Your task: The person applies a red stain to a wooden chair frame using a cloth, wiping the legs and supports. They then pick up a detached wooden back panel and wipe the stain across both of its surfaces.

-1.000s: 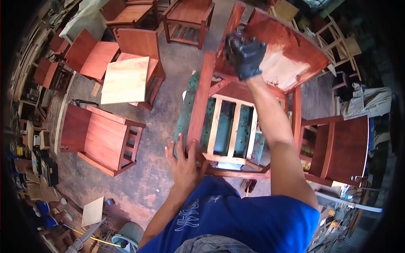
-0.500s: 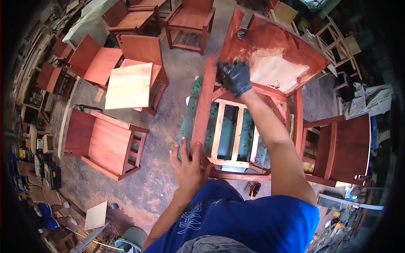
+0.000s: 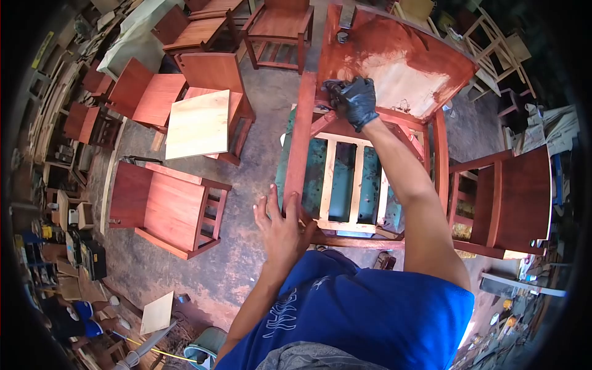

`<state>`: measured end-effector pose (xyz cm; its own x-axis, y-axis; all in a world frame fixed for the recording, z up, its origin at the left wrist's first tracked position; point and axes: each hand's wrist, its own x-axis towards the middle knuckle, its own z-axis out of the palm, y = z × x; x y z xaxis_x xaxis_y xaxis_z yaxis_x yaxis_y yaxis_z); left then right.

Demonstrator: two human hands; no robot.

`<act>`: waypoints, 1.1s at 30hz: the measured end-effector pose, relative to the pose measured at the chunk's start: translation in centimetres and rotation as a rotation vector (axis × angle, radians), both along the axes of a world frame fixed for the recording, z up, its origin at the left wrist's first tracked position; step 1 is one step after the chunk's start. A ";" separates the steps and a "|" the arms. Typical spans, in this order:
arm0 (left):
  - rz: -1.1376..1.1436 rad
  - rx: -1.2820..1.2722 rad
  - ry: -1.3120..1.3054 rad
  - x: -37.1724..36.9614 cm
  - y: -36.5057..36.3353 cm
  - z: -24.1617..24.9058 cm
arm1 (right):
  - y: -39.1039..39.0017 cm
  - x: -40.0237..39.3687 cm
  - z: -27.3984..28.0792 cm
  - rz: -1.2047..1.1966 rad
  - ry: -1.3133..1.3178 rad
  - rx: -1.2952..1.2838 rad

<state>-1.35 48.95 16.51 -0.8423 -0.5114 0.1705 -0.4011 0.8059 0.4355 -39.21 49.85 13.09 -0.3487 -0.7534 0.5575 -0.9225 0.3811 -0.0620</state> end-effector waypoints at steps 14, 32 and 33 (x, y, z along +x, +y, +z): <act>-0.019 -0.006 -0.015 -0.5 0.4 -0.2 | 4.1 -4.0 6.7 -0.258 0.197 -0.425; 0.054 0.066 0.020 1.0 -0.3 -1.3 | 2.6 2.4 -1.4 0.080 -0.731 -0.108; 0.032 0.066 0.033 1.0 -0.2 -1.2 | 1.7 2.3 -1.8 0.024 -0.687 -0.052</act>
